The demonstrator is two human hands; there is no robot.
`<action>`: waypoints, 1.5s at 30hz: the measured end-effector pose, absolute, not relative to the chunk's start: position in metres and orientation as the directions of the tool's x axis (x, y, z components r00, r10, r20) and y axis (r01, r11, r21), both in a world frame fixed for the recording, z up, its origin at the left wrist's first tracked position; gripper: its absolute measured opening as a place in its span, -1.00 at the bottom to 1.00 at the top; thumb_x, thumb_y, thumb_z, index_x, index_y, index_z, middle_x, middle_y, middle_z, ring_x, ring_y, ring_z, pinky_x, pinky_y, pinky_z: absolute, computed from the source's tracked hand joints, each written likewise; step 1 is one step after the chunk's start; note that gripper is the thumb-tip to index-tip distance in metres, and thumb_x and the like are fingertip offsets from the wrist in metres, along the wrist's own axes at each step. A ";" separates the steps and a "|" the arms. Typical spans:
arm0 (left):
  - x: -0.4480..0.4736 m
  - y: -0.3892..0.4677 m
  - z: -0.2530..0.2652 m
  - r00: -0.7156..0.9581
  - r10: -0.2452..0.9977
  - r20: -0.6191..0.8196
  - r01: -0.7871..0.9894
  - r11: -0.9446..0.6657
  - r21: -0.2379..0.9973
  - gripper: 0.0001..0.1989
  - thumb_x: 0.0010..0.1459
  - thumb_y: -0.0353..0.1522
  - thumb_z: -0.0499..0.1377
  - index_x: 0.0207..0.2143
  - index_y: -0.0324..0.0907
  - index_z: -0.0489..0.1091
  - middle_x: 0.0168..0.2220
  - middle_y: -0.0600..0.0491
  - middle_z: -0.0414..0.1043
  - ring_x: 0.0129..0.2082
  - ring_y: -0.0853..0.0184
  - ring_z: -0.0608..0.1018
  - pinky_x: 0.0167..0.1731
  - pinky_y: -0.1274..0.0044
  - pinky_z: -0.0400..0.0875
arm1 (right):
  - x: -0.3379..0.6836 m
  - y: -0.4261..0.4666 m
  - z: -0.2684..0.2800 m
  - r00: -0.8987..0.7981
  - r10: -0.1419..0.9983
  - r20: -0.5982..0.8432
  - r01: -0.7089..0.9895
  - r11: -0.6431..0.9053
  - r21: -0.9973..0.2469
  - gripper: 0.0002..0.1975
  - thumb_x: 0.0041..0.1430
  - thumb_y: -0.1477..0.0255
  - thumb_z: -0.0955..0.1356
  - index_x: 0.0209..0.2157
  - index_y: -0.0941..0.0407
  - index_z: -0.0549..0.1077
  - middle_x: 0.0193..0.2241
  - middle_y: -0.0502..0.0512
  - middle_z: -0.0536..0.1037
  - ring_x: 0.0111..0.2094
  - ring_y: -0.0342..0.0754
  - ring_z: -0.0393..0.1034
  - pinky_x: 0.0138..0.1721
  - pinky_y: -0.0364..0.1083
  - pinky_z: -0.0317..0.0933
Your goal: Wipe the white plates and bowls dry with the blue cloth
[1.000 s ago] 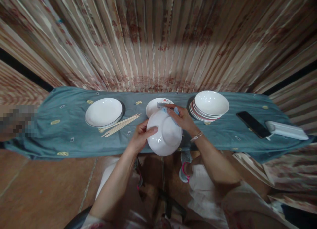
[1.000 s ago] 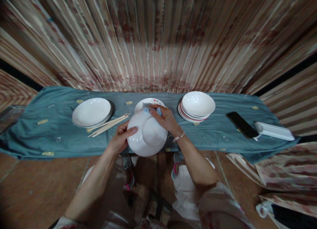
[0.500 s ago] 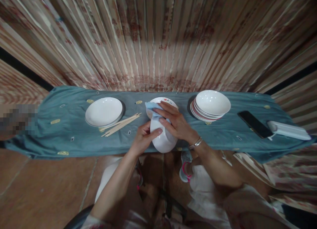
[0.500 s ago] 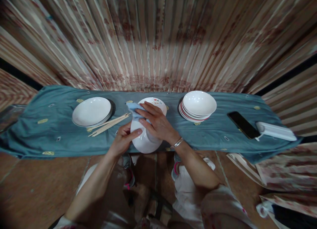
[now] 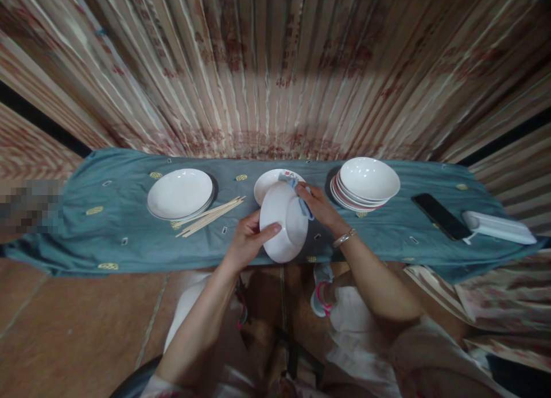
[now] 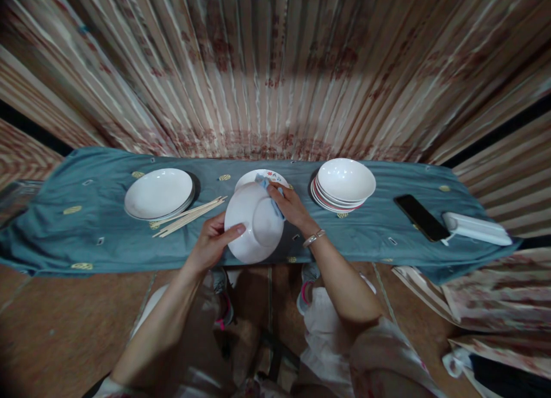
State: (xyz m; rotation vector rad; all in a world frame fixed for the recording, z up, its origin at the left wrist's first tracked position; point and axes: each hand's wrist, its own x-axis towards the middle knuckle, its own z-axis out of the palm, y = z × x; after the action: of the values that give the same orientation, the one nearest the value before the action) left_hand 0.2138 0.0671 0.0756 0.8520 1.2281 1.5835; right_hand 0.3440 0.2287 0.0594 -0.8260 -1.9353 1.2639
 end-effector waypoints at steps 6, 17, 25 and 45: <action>0.212 0.067 0.076 -0.346 0.938 -0.027 -0.318 -0.090 0.944 -0.63 -0.21 -0.25 0.43 -0.32 -0.24 0.55 -0.46 0.10 0.49 -0.49 0.43 0.40 -0.43 0.59 0.29 | 0.342 0.225 0.068 -0.480 0.877 0.036 0.103 0.097 -0.990 -0.52 -0.04 -0.02 0.40 -0.35 0.13 0.54 -0.59 -0.08 0.41 -0.59 -0.21 0.17 -0.58 -0.18 0.02; 0.212 0.069 0.076 -0.260 0.957 -0.126 -0.430 0.002 0.903 -0.56 -0.32 -0.10 0.44 -0.51 -0.29 0.51 -0.64 0.11 0.36 -0.65 0.49 0.27 -0.57 0.59 0.17 | 0.347 0.221 0.083 -0.581 0.789 0.201 0.091 0.308 -0.947 -0.61 -0.02 0.11 0.43 -0.25 0.11 0.58 -0.49 -0.05 0.48 -0.49 -0.16 0.26 -0.47 -0.15 0.13; 0.215 0.069 0.074 -0.231 0.966 -0.118 -0.334 0.035 0.942 -0.61 -0.20 -0.17 0.41 -0.40 -0.27 0.49 -0.54 0.12 0.39 -0.57 0.47 0.30 -0.53 0.59 0.17 | 0.349 0.217 0.081 -0.697 0.638 0.327 0.102 0.539 -0.836 -0.62 0.16 0.15 0.35 -0.12 0.11 0.56 -0.22 0.09 0.61 -0.22 0.01 0.47 -0.13 0.00 0.32; 0.219 0.068 0.078 -0.240 0.970 0.040 -0.090 -0.063 0.994 -0.68 -0.05 -0.16 0.32 -0.41 -0.24 0.43 -0.49 0.10 0.38 -0.47 0.40 0.31 -0.41 0.54 0.26 | 0.344 0.201 0.081 -0.726 0.482 0.491 0.084 0.771 -0.632 -0.58 0.34 0.22 0.18 0.12 0.02 0.40 0.23 0.10 0.32 0.30 0.01 0.09 0.32 0.12 -0.07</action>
State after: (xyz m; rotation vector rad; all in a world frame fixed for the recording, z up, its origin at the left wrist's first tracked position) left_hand 0.2190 0.0677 0.0776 1.0503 1.2832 1.4681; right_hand 0.3436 0.2013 0.0814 -0.4196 -2.2976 0.7785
